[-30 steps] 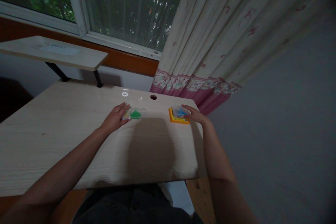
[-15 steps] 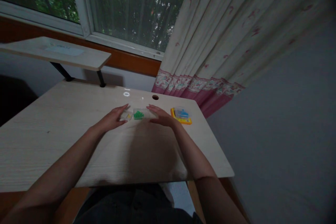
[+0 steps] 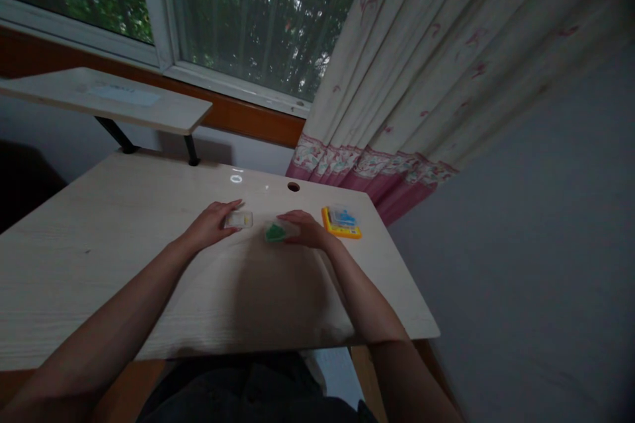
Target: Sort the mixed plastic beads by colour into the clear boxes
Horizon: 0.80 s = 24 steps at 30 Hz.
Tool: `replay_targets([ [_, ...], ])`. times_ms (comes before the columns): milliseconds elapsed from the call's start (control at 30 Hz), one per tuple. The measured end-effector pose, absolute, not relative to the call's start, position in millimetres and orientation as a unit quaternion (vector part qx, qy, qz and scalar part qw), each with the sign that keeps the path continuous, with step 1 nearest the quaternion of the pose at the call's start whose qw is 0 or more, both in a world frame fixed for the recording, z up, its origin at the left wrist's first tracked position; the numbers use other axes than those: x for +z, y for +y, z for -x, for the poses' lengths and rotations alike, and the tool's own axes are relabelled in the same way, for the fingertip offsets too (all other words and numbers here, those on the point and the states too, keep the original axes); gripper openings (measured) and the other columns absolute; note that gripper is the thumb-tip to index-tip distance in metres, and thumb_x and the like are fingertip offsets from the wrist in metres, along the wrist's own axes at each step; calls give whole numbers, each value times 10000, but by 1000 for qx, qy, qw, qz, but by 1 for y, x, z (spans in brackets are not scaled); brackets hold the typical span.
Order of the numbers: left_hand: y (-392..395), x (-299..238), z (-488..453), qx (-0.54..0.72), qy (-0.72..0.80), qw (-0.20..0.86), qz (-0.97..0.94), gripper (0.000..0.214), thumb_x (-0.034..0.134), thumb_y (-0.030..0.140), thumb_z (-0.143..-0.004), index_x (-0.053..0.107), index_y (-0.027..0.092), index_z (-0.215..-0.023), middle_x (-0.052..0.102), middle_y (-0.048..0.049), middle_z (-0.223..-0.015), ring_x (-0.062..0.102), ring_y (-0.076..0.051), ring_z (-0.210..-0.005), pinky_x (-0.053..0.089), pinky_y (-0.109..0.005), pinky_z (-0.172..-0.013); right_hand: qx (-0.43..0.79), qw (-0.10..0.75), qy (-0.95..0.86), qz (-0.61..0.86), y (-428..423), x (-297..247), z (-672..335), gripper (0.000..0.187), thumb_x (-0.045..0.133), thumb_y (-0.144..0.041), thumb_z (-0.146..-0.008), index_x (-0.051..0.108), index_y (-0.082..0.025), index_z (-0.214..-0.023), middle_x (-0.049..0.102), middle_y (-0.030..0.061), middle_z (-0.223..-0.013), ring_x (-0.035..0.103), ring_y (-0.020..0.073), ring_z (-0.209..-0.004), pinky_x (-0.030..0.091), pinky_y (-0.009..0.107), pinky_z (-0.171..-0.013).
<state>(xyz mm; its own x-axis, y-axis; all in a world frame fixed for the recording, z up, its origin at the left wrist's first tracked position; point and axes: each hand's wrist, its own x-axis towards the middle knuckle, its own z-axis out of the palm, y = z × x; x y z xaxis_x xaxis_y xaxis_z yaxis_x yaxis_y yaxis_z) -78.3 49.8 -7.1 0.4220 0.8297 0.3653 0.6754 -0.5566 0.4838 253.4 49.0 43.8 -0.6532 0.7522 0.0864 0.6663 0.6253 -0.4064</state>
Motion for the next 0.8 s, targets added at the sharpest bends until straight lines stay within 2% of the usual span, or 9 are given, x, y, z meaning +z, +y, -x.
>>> replay_targets([
  [67,49,-7,76,291,452,141,-832,742,649,504,-812,435,214,-1460,624,-118,-1299,572,-302,-1150,458,-442,-989,158,188,-870,427,44,60,-284,700,767,-456,-762,522,-303,-1399,580,72,-1365,516,244,-1273,381,421,-1113],
  [167,47,-8,72,285,450,151,-832,744,654,491,-809,429,221,-1466,631,-110,-1280,582,-295,-1119,470,-424,-968,111,245,-829,491,41,85,-336,674,712,-451,-814,494,-283,-1429,524,83,-1426,462,249,-1334,321,427,-1169],
  [367,46,-9,68,286,453,151,-831,733,652,497,-815,441,214,-1458,646,-111,-1224,596,-279,-1069,476,-400,-951,114,249,-791,547,48,96,-414,683,718,-426,-782,513,-263,-1412,512,87,-1427,457,264,-1339,320,449,-1171],
  [500,48,-12,69,285,451,152,-832,738,654,505,-814,441,212,-1458,653,-110,-1194,592,-278,-1059,481,-398,-940,146,247,-781,555,54,83,-431,655,724,-391,-756,548,-264,-1375,525,85,-1415,463,257,-1336,310,448,-1175],
  [633,49,-15,70,289,447,148,-833,742,652,515,-811,445,209,-1455,638,-114,-1250,585,-284,-1093,470,-409,-961,179,237,-781,550,55,78,-436,673,723,-388,-745,537,-272,-1381,500,80,-1451,420,244,-1382,265,438,-1199],
  [733,50,-14,65,288,433,141,-842,707,638,497,-821,456,218,-1444,605,-112,-1327,573,-287,-1129,448,-433,-995,165,267,-770,556,47,76,-435,797,758,-407,-704,471,-269,-1434,409,92,-1527,325,260,-1448,218,452,-1218],
  [800,49,-9,55,290,425,136,-847,692,639,487,-820,464,226,-1437,609,-114,-1312,567,-290,-1139,437,-450,-1008,142,316,-746,569,39,71,-433,834,751,-445,-712,427,-276,-1463,363,94,-1554,299,264,-1462,231,460,-1213],
])
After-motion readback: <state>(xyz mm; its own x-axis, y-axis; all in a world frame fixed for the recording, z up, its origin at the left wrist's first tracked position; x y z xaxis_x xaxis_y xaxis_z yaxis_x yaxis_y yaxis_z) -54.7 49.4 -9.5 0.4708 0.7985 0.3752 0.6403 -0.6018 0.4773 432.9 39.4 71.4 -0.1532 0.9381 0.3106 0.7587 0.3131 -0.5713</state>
